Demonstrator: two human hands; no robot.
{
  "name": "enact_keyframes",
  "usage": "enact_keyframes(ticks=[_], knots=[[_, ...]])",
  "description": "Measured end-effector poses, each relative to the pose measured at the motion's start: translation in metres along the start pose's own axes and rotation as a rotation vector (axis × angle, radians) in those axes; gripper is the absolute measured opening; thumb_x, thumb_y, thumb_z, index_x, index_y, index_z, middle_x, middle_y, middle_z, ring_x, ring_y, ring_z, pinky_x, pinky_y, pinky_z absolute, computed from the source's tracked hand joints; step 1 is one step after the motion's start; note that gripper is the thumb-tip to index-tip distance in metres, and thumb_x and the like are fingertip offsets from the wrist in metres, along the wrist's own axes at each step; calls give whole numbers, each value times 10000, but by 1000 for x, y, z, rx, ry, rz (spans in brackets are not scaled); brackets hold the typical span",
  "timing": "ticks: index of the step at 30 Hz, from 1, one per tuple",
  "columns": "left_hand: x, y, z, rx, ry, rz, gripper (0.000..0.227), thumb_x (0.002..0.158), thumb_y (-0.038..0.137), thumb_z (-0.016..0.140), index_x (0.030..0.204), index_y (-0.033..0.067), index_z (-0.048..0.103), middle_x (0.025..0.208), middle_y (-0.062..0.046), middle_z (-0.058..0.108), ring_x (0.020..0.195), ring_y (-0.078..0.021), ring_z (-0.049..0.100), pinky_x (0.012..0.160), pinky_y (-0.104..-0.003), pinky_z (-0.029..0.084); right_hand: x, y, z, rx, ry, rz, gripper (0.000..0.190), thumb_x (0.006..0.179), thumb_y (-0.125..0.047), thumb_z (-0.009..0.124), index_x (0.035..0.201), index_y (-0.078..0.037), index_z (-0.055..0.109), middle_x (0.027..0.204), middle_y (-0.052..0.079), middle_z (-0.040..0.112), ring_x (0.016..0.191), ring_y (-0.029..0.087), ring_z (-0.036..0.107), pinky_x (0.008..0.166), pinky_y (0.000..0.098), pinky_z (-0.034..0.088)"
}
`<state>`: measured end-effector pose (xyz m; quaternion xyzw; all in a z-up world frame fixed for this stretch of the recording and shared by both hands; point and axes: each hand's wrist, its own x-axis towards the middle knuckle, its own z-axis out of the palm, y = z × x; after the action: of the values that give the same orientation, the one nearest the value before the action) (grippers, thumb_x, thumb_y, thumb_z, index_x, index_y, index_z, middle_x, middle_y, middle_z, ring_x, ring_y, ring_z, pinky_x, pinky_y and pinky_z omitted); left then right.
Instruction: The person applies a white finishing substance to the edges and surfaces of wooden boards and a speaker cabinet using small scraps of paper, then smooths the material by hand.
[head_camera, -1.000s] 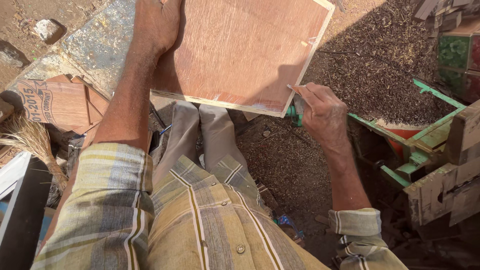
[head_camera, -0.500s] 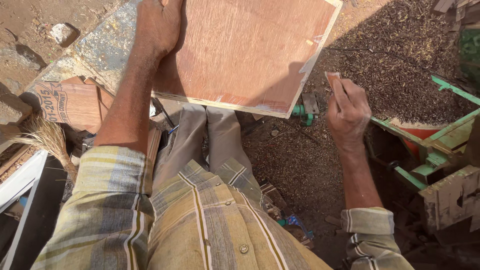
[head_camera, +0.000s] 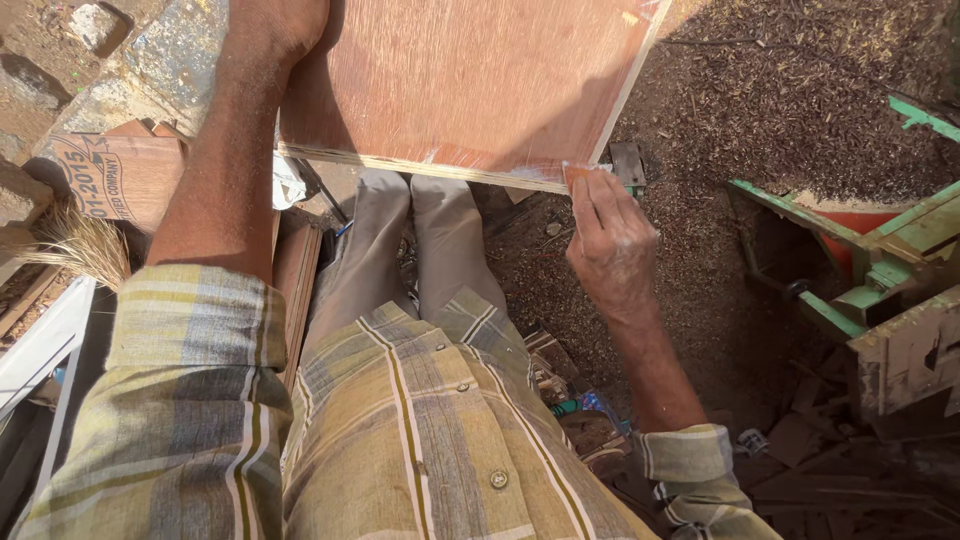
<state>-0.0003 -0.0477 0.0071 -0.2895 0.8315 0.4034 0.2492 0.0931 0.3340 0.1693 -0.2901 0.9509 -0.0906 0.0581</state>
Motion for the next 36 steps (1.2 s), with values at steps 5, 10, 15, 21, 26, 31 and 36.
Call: enact_keyframes(ticks=[5,10,15,21,26,31,36], knots=[[-4,0,-2,0,-12,-2,709,1122,556,295,1278,-70,589,1002,-300,692,966,-382,750,819,-508,641,-47,-17,13,12,-2,73,438,839,99,698,1270,44,639,1236,205,702,1167,382,688,969,459,608],[1,5,2,23,-16,8,722,1122,562,295,1280,-81,581,1012,-300,692,974,-378,749,819,-502,639,-73,-18,16,310,-86,268,300,907,-3,709,1201,-49,740,1153,157,745,1065,309,739,922,433,629],[-8,-7,0,33,-16,-4,734,1123,568,295,1282,-92,574,1021,-300,692,982,-373,747,820,-495,637,-91,7,15,596,-59,774,207,924,-56,736,1119,2,775,1038,131,778,883,243,757,779,359,602],[-3,16,-15,-11,75,245,750,1123,575,295,1284,-106,565,1032,-301,692,992,-368,746,820,-488,634,-93,48,19,1027,6,983,223,835,-2,748,1048,20,808,1074,168,759,898,253,615,739,351,477],[6,42,-25,-57,3,243,782,1092,610,275,1251,-85,595,1007,-280,715,999,-332,767,844,-463,649,-52,56,37,1089,-20,657,302,700,16,719,990,26,801,1510,190,593,1375,271,557,1094,381,476],[26,62,-36,-38,34,271,836,1075,658,292,1304,-105,546,1087,-282,689,1037,-341,729,857,-503,619,-27,39,64,1011,-162,624,254,721,-35,770,960,-99,830,1543,199,526,1419,341,531,1168,437,451],[35,58,-64,166,73,449,936,1044,731,277,1399,-94,541,1271,-349,621,1179,-452,613,952,-554,514,-43,-10,77,993,-161,387,170,767,-55,756,900,-139,821,1615,205,421,1487,331,421,1197,453,394]])
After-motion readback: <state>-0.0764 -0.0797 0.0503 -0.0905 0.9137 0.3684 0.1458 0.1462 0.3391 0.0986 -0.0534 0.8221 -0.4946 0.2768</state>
